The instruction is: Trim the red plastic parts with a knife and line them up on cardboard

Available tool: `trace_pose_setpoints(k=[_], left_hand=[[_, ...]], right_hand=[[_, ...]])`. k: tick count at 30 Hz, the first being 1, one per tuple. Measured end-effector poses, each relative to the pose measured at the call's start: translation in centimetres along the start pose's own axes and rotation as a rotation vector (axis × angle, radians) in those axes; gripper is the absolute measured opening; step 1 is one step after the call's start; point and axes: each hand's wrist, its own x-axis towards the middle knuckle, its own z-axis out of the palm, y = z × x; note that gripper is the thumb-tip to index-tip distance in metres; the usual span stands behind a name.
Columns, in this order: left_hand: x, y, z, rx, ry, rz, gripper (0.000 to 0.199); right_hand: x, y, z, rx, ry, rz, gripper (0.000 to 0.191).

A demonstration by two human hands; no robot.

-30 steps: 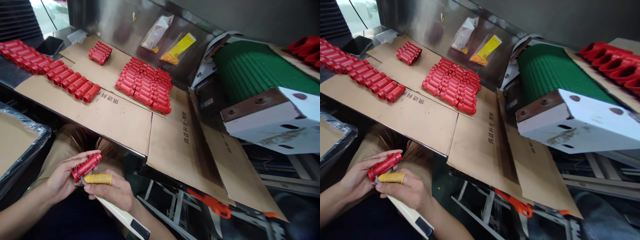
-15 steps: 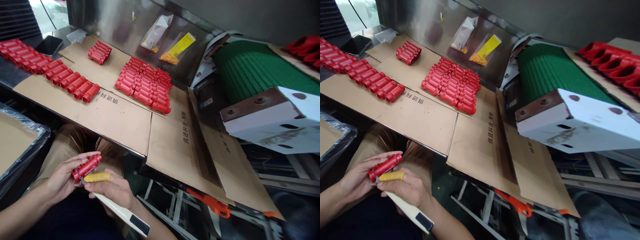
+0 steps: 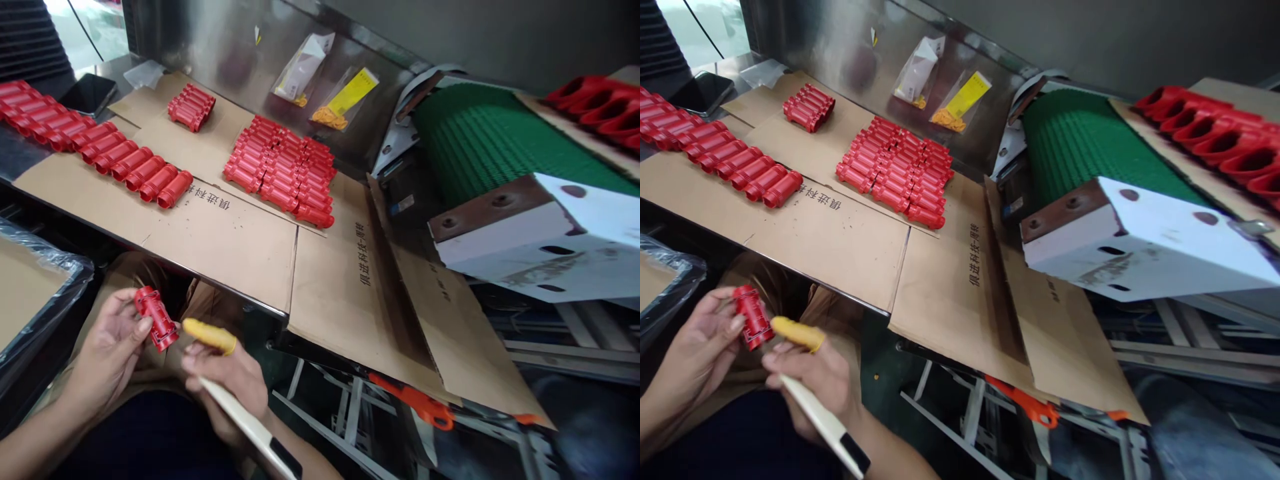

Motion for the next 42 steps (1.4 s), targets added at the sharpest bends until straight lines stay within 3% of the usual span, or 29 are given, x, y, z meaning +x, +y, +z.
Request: trace_pose_setpoints(k=[3, 5, 16, 28, 34, 42], left_hand=[[-0.3, 0.1, -0.6, 0.089, 0.017, 0.141, 0.038], [-0.4, 0.0, -1.0, 0.148, 0.018, 0.18, 0.035], [-1.0, -0.1, -0.5, 0.18, 0.046, 0.213, 0.03], [-0.9, -0.2, -0.8, 0.105, 0.006, 0.189, 0.03], [-1.1, -0.1, -0.9, 0.118, 0.035, 0.23, 0.031], [-2.2, -0.3, -0.4, 0.264, 0.057, 0.419, 0.028]], right_hand=[[0.5, 0.1, -0.1, 0.067, 0.241, 0.02, 0.025], [0.9, -0.1, 0.0, 0.096, 0.305, -0.029, 0.027], [1.5, -0.3, 0.2, 0.084, 0.29, -0.076, 0.028], [1.1, -1.2, -0.1, 0.127, 0.299, 0.014, 0.031], [0.6, -1.4, -0.2, 0.108, 0.278, 0.031, 0.026], [0.6, -1.0, -0.3, 0.144, 0.213, 0.093, 0.011]])
